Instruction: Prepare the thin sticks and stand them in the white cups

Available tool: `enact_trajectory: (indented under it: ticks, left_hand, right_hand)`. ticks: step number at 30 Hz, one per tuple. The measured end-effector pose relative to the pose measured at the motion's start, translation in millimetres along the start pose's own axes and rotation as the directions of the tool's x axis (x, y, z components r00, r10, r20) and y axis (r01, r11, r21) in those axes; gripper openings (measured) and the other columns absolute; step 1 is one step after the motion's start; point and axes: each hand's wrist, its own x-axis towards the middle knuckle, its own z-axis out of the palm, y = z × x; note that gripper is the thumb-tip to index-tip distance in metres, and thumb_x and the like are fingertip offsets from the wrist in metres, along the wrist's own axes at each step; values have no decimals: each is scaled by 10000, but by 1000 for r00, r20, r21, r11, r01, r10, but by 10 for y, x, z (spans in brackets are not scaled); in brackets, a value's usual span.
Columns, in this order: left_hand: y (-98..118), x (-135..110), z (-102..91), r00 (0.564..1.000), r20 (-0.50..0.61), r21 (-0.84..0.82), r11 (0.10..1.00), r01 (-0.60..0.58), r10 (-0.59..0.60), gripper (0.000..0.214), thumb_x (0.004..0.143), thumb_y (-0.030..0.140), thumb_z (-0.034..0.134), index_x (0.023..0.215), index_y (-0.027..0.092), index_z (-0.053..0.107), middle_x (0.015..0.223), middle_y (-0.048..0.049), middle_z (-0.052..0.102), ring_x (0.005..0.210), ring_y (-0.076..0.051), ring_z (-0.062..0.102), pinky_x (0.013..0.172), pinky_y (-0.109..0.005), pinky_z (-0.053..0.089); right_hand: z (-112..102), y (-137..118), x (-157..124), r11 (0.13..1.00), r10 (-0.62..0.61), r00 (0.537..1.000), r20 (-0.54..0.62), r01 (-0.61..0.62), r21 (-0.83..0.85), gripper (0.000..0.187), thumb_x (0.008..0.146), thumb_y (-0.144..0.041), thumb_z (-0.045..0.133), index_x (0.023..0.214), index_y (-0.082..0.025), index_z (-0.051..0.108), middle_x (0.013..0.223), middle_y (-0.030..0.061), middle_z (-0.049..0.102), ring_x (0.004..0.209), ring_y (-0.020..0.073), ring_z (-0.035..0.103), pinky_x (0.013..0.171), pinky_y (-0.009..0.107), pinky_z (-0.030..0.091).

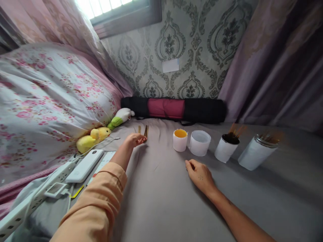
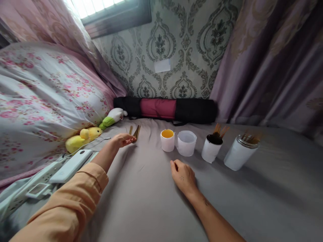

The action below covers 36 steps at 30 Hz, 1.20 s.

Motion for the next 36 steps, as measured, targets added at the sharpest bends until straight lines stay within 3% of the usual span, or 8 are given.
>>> enact_trajectory:
  ticks: [3,9,15,18,22,27,36]
  left_hand:
    - [-89,-104,10,998,42,-162,986,44,-37,96,664,19,596,587,75,583,605,-63,605,469,-54,516,460,-148,435]
    - [-301,-414,89,996,87,-440,898,12,29,46,655,31,613,651,69,587,660,-56,623,471,-27,512,460,-111,443]
    - [-510,-689,327,988,115,-585,811,-13,99,65,690,86,621,754,82,609,769,-62,642,492,-19,529,458,-102,450]
    - [-575,-812,483,979,133,-694,720,-21,156,78,682,82,637,756,78,614,775,-77,646,485,-30,533,442,-119,459]
    - [-640,-981,677,965,173,-768,640,8,196,58,703,75,622,758,78,607,776,-81,647,502,-41,550,446,-126,474]
    - [-703,-1154,862,966,208,-826,556,90,152,34,715,64,611,739,88,604,708,-51,632,531,-47,575,496,-116,502]
    - [-706,-1400,961,963,227,-859,495,128,145,120,732,25,568,811,87,634,736,-56,642,581,-51,598,565,-109,521]
  right_hand:
    - [-6,-1,-5,1000,-4,1000,0,4,0,346,849,-383,354,602,-201,515,563,6,575,520,116,464,489,246,190]
    - [-4,8,-11,1000,-16,1000,0,16,-9,359,853,-391,346,598,-199,509,541,0,553,505,108,445,490,243,185]
    - [4,12,-6,1000,-18,1000,-4,18,-12,351,852,-381,354,602,-197,518,544,4,558,518,111,452,495,238,193]
    - [5,5,-7,1000,-25,1000,-3,25,-4,350,852,-375,356,607,-195,529,555,10,567,527,111,465,497,238,200]
    - [8,3,-16,999,-31,999,-16,31,-14,356,859,-377,348,612,-199,533,550,6,563,522,111,462,496,236,204]
    - [8,10,-33,999,-41,999,-33,41,-5,352,863,-373,354,633,-202,557,574,6,584,547,111,487,504,232,220]
    - [-9,9,-47,1000,-27,999,-26,26,-14,350,864,-366,357,633,-199,560,559,-3,572,517,99,457,502,228,219]
